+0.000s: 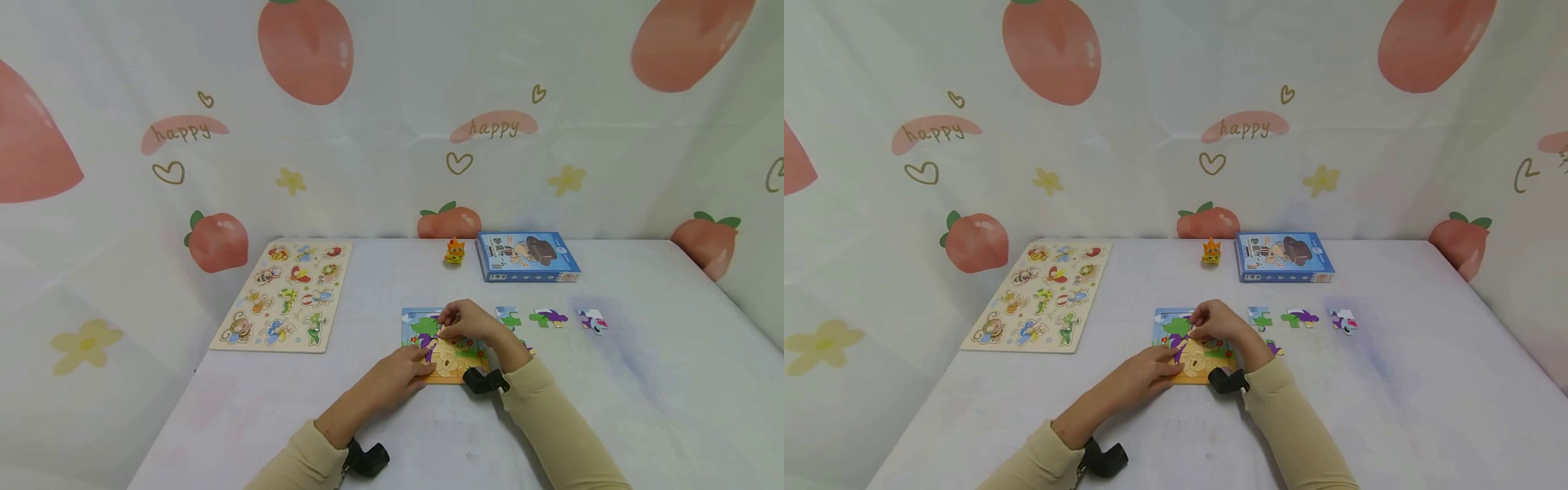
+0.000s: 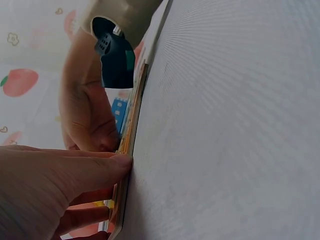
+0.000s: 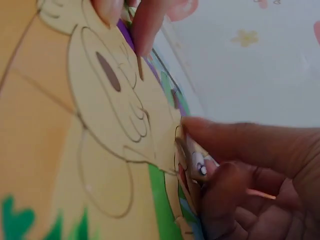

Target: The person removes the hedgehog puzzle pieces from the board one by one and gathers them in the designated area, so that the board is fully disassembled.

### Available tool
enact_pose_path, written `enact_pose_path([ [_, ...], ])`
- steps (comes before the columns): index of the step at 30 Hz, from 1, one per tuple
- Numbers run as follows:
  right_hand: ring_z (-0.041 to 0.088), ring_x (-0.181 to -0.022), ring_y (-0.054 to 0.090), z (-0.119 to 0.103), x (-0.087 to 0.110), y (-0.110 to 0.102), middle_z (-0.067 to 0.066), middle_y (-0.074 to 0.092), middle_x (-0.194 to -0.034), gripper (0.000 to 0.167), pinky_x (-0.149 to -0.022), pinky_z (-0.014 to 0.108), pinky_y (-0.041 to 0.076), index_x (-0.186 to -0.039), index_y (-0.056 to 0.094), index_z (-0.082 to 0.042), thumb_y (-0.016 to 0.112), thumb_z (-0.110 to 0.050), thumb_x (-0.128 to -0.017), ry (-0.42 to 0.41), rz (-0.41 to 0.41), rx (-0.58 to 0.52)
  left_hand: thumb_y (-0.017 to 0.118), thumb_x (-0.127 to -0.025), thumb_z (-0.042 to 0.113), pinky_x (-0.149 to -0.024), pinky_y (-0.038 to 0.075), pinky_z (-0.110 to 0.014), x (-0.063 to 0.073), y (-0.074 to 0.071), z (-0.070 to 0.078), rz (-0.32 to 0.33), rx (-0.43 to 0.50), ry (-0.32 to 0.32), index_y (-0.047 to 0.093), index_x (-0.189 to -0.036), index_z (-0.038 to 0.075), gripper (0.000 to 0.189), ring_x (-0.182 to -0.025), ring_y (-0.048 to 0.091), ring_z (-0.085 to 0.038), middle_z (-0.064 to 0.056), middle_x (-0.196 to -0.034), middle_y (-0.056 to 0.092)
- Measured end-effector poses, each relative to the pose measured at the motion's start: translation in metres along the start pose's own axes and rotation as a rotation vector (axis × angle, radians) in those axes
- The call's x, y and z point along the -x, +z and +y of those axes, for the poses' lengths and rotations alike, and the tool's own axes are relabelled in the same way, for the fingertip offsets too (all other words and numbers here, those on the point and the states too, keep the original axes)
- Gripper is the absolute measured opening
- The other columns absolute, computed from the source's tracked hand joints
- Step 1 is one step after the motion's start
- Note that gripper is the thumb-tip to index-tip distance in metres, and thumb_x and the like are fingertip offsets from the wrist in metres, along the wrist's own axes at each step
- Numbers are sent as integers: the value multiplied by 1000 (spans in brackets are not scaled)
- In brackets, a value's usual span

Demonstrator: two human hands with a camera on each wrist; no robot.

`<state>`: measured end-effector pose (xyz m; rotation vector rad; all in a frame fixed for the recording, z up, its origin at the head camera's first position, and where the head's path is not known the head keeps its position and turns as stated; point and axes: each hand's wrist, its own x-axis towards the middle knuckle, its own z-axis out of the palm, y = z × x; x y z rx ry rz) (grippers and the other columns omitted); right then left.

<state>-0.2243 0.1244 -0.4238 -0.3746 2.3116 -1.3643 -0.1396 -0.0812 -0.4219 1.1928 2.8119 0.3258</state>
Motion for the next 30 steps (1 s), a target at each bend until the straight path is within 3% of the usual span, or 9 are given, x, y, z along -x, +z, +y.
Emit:
enact_pose_path([
  [6,12,-65,55,2,2,-3,2,56,-75,22,-58,24,48,-101,54,4,65,-4,-84,-40,-37,-50,57,-93,23,-101,44,-33,1,0,1,0,-21,-1,63,-122,15,31,-121,52,-21,-9,-128,57],
  [19,12,-55,47,6,7,-3,0,60,-73,26,-52,24,43,-111,52,0,61,-9,-89,-5,-49,-82,56,-93,25,-104,42,-34,0,3,0,-23,-34,-30,62,-124,16,32,-125,49,-22,-9,-132,55],
  [30,13,-59,47,11,30,-30,2,60,-76,31,-55,24,44,-115,52,2,62,-9,-88,-13,-4,-46,56,-94,24,-104,42,-34,0,2,1,-17,-47,-19,62,-124,16,32,-124,49,-23,-9,-132,55],
])
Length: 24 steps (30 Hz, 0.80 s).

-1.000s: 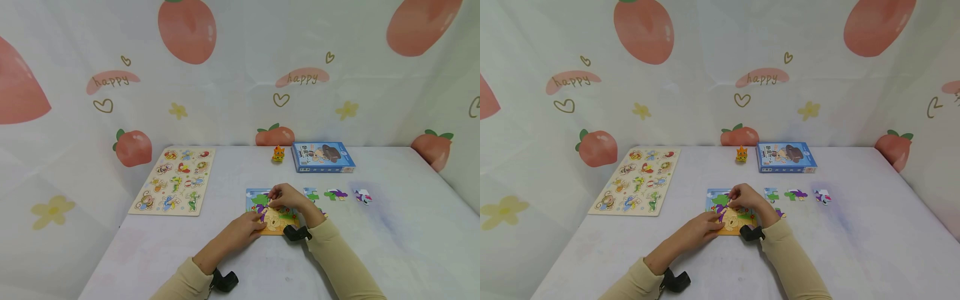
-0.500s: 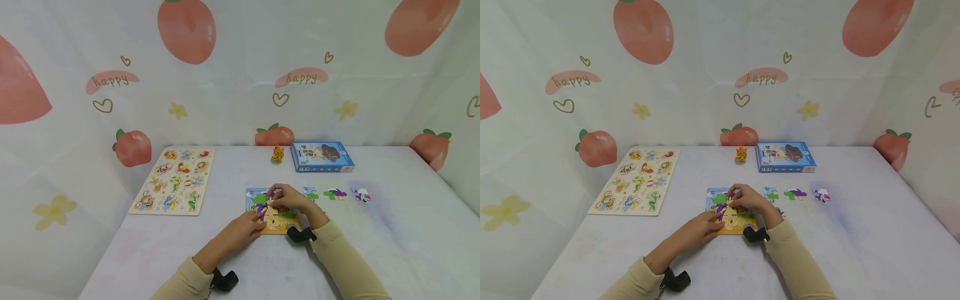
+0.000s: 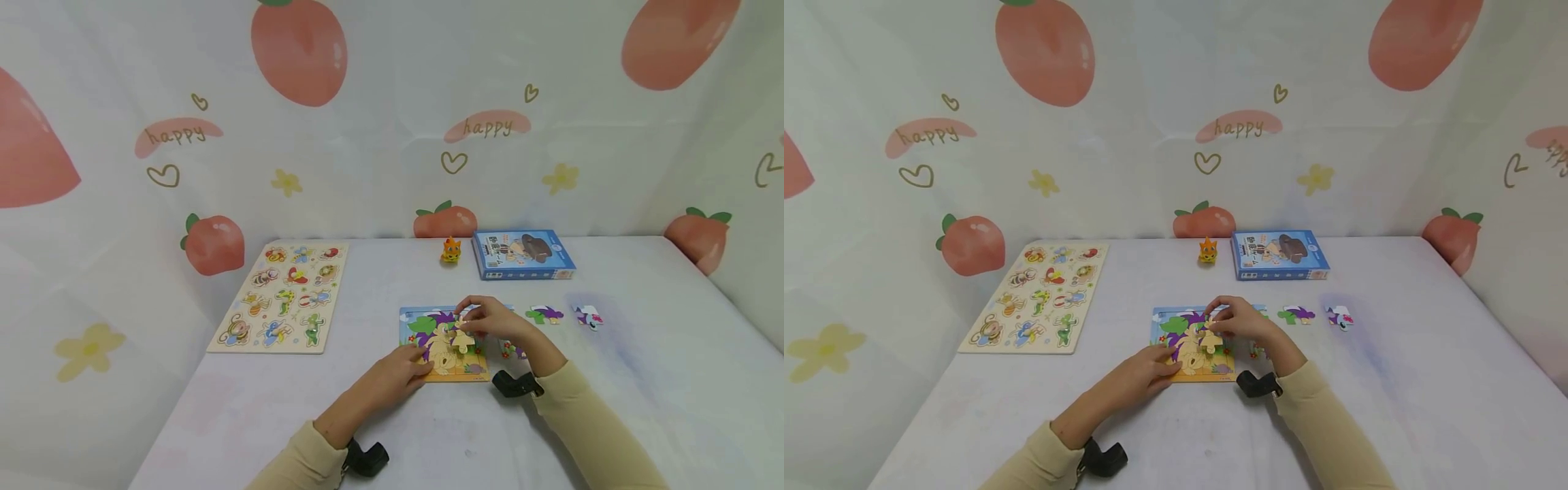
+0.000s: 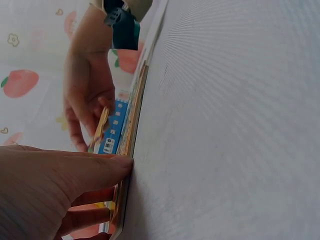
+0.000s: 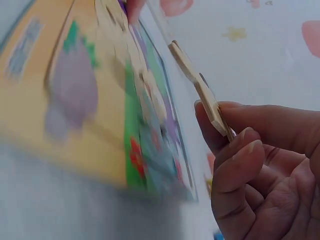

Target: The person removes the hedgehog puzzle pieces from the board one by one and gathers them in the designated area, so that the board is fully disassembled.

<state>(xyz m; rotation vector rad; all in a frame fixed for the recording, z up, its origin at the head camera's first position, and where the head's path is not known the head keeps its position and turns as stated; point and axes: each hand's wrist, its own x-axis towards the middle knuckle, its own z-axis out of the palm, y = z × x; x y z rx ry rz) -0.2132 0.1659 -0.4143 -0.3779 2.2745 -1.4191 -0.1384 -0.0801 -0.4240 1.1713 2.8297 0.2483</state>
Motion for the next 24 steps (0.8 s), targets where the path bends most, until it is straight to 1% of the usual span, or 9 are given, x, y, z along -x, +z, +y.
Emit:
enact_pose_path([
  [5,13,-59,47,9,15,-17,3,61,-78,33,-55,24,44,-117,50,3,61,-10,-88,14,17,-10,57,-93,23,-104,42,-33,1,-1,1,10,-2,0,63,-123,16,32,-124,50,-23,-9,-132,55],
  [11,12,-61,49,23,35,-35,3,61,-81,36,-55,25,46,-118,50,4,61,-12,-89,24,52,-17,58,-92,24,-104,42,-34,1,0,1,0,13,-17,62,-124,16,33,-125,49,-23,-9,-134,54],
  [18,11,-60,49,37,54,-54,3,58,-77,38,-55,26,46,-119,51,5,62,-14,-88,22,107,8,58,-92,25,-104,42,-34,2,0,2,2,10,-30,61,-125,16,34,-124,49,-22,-9,-132,55],
  [24,12,-60,48,47,69,-65,3,56,-75,41,-54,27,45,-123,49,5,61,-16,-90,55,137,39,57,-93,25,-105,41,-33,2,-1,3,6,19,-26,61,-125,16,34,-125,49,-22,-9,-133,55],
])
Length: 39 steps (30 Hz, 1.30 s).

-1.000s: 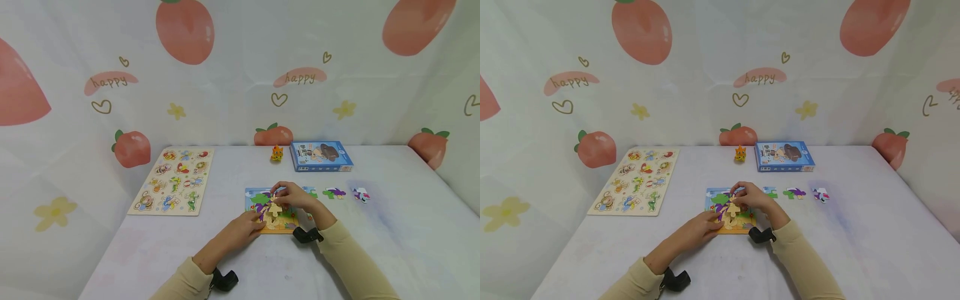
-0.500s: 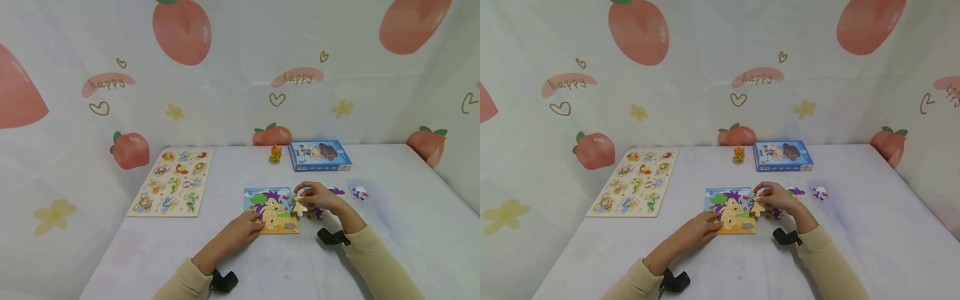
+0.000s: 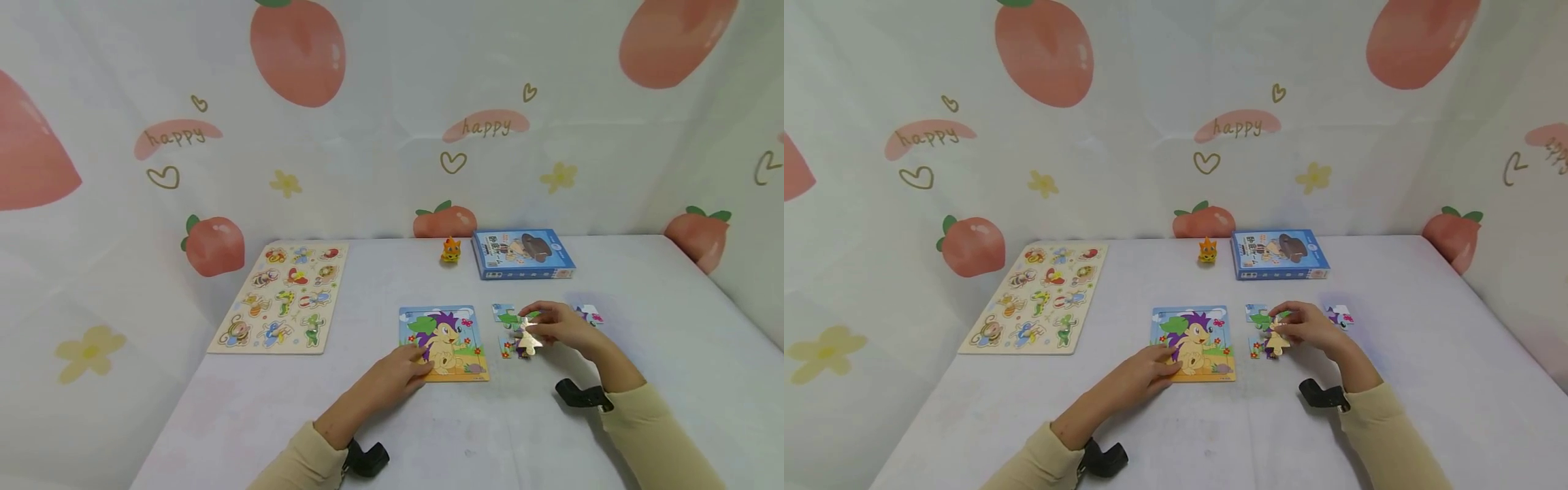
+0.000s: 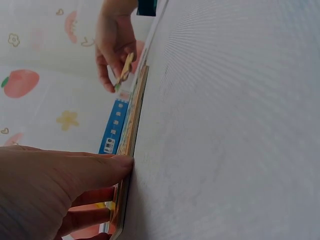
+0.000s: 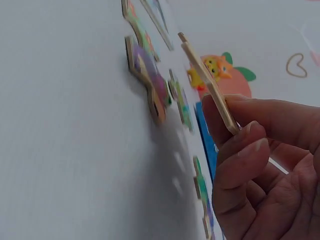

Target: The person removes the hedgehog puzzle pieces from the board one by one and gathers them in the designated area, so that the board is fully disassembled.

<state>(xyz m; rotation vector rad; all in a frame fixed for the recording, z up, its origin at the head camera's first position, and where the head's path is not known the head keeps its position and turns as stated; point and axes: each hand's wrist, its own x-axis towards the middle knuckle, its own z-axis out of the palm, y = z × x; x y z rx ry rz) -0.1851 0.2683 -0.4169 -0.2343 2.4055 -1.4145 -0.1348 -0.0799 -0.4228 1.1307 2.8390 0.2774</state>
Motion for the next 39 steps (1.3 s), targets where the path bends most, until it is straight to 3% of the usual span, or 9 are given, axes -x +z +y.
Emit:
enact_pose_path([
  [9,9,-63,49,13,17,-11,2,57,-86,46,-57,23,45,-128,47,5,60,-17,-90,66,34,4,58,-92,25,-103,43,-32,1,0,1,18,-7,17,62,-123,15,33,-122,50,-21,-9,-129,56],
  [28,12,-63,50,32,29,-21,1,61,-80,51,-56,22,46,-127,46,9,61,-23,-90,123,84,40,58,-92,26,-104,41,-32,-1,0,0,-2,15,-12,60,-125,16,34,-124,49,-21,-9,-132,55],
  [39,10,-64,51,28,29,-18,3,57,-80,44,-57,22,47,-119,55,11,64,-20,-88,86,117,105,57,-93,26,-105,41,-32,-1,-1,0,0,23,-11,60,-125,16,34,-125,48,-21,-9,-133,54],
])
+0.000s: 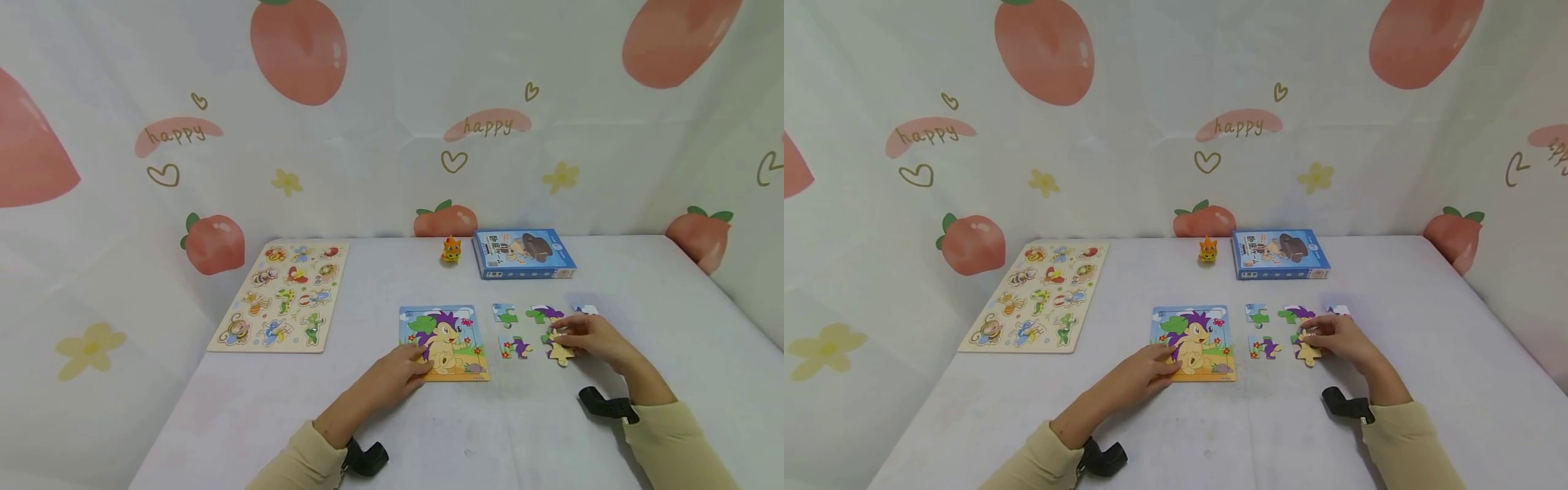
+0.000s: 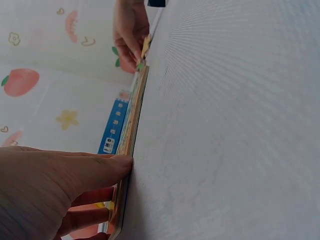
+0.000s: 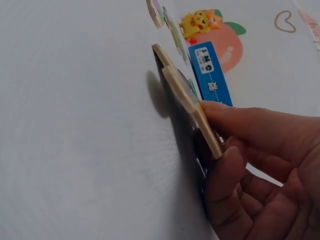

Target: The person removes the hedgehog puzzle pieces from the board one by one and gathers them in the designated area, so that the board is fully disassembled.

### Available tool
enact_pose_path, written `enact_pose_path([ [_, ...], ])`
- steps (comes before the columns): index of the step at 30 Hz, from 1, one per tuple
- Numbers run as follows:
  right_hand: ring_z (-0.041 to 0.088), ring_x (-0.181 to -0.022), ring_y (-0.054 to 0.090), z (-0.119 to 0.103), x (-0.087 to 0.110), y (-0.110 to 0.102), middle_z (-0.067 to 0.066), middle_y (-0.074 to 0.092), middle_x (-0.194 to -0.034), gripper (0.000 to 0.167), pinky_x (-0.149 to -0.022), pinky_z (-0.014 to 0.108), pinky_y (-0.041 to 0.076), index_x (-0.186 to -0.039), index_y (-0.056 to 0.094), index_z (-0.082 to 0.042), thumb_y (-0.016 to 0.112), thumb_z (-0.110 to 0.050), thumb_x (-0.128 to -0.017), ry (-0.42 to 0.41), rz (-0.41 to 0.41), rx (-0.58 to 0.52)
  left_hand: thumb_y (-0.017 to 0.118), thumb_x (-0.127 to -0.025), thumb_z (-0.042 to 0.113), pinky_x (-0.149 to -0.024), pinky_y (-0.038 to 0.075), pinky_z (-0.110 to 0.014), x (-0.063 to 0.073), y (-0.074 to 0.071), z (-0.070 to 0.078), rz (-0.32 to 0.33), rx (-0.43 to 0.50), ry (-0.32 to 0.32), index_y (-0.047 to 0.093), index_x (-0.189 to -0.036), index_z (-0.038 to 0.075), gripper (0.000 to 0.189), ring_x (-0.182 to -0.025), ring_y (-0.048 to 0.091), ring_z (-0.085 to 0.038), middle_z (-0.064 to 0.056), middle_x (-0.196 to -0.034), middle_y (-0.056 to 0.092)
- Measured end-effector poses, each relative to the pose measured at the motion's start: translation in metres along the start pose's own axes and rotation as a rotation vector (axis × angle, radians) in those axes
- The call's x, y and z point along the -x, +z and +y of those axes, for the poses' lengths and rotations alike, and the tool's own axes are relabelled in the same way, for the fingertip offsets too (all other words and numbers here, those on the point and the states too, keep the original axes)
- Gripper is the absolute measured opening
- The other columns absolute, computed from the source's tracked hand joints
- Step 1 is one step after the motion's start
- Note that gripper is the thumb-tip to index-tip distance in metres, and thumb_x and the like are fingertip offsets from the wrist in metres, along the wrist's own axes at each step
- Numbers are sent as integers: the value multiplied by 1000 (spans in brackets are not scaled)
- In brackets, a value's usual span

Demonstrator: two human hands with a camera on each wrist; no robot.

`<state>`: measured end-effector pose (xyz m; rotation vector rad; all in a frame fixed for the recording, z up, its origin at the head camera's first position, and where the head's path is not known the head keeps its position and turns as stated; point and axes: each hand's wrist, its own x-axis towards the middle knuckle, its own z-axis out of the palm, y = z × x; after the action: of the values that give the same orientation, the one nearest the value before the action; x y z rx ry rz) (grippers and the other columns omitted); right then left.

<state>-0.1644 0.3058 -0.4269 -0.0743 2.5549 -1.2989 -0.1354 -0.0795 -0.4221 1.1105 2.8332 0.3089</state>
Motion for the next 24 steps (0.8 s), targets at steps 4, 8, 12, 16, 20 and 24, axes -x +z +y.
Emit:
enact_pose_path([
  [4,9,-66,51,0,0,0,5,57,-82,42,-57,22,48,-116,58,10,65,-20,-87,-14,26,38,57,-93,26,-105,40,-33,0,1,-1,-3,7,-7,60,-126,16,35,-126,48,-21,-8,-134,53],
  [8,8,-66,49,1,0,1,5,56,-81,42,-56,21,47,-114,60,10,67,-21,-86,-22,53,70,58,-92,26,-106,40,-33,-1,1,-1,-4,11,-10,59,-126,16,35,-127,47,-21,-8,-135,53],
  [12,8,-65,48,1,-1,2,4,56,-79,41,-55,21,46,-110,62,9,68,-22,-85,-25,84,90,58,-92,26,-106,40,-33,-1,2,-2,-5,10,-14,60,-126,16,35,-127,47,-21,-8,-135,53],
  [16,9,-67,48,2,-2,4,4,56,-80,41,-55,20,47,-108,62,9,69,-24,-84,-8,98,99,58,-92,26,-106,40,-33,-1,2,-2,-5,16,-16,60,-126,16,35,-127,47,-21,-8,-135,53],
  [20,9,-68,49,1,-1,4,4,57,-81,41,-56,20,47,-106,62,9,69,-24,-84,4,96,99,58,-92,26,-105,41,-34,0,1,-2,0,19,-12,60,-125,16,35,-127,47,-22,-9,-135,53],
  [24,8,-69,49,1,-1,3,4,57,-83,40,-56,20,47,-106,63,8,70,-25,-83,3,89,99,58,-92,26,-105,41,-34,-1,1,-2,2,18,-5,60,-125,15,35,-126,48,-22,-9,-134,54],
])
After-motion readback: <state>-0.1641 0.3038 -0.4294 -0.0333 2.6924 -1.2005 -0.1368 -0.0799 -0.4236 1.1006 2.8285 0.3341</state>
